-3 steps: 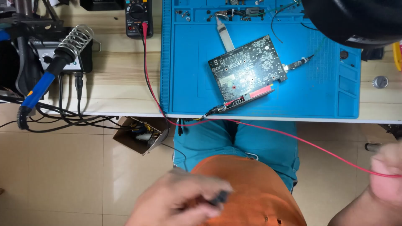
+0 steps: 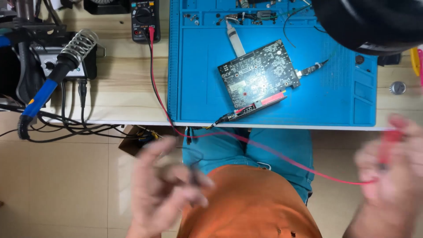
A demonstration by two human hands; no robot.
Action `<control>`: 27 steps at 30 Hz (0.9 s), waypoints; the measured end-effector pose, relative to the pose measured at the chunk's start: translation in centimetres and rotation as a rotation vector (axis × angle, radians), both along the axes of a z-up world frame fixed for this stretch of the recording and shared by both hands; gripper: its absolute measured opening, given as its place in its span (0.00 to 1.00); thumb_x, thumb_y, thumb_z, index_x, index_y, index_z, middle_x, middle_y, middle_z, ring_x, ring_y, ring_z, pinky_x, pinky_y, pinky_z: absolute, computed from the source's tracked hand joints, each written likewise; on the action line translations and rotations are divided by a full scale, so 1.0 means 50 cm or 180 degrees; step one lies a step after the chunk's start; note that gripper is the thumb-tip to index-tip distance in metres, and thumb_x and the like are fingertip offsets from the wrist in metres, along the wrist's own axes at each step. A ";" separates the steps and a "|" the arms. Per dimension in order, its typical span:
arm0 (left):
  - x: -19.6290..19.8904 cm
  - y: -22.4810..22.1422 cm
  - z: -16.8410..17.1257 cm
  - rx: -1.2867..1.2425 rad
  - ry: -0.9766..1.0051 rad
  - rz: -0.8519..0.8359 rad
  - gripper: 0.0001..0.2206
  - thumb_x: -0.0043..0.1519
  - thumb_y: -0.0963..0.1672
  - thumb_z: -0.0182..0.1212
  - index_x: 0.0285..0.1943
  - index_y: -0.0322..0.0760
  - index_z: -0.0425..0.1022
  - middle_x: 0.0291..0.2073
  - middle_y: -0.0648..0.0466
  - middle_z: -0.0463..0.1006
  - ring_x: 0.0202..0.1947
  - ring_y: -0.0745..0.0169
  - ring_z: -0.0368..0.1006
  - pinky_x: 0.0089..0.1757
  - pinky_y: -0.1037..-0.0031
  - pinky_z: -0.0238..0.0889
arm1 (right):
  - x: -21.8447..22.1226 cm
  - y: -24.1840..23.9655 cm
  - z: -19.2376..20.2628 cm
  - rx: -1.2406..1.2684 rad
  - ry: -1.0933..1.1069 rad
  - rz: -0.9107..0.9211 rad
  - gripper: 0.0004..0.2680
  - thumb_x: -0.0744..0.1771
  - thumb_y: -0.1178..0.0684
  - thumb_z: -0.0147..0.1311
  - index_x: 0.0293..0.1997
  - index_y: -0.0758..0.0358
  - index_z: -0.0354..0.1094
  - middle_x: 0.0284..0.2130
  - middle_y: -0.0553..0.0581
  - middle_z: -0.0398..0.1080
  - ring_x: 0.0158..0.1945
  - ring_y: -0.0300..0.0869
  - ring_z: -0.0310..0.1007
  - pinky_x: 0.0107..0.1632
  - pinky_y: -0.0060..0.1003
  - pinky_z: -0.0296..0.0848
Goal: Testing a circuit board using a multimeter and applying material from a syringe under a magnifier
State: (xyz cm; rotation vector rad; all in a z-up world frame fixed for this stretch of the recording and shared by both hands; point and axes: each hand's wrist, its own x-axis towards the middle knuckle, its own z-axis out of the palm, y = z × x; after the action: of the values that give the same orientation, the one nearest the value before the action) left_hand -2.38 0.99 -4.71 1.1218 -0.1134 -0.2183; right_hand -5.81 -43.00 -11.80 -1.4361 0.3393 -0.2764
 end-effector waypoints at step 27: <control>0.303 -0.146 -0.145 0.2672 -0.2416 -0.0073 0.25 0.70 0.52 0.66 0.73 0.38 0.75 0.62 0.37 0.79 0.71 0.21 0.69 0.68 0.37 0.58 | 0.295 0.181 -0.042 -0.3382 -0.2192 0.0903 0.09 0.67 0.55 0.69 0.52 0.59 0.81 0.48 0.54 0.84 0.58 0.59 0.83 0.66 0.57 0.77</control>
State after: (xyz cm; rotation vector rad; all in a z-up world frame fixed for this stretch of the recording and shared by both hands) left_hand 12.77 -6.31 -11.97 1.9986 -0.7618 0.1787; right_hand 8.93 -33.96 -13.90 -2.2585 -0.6814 -0.7572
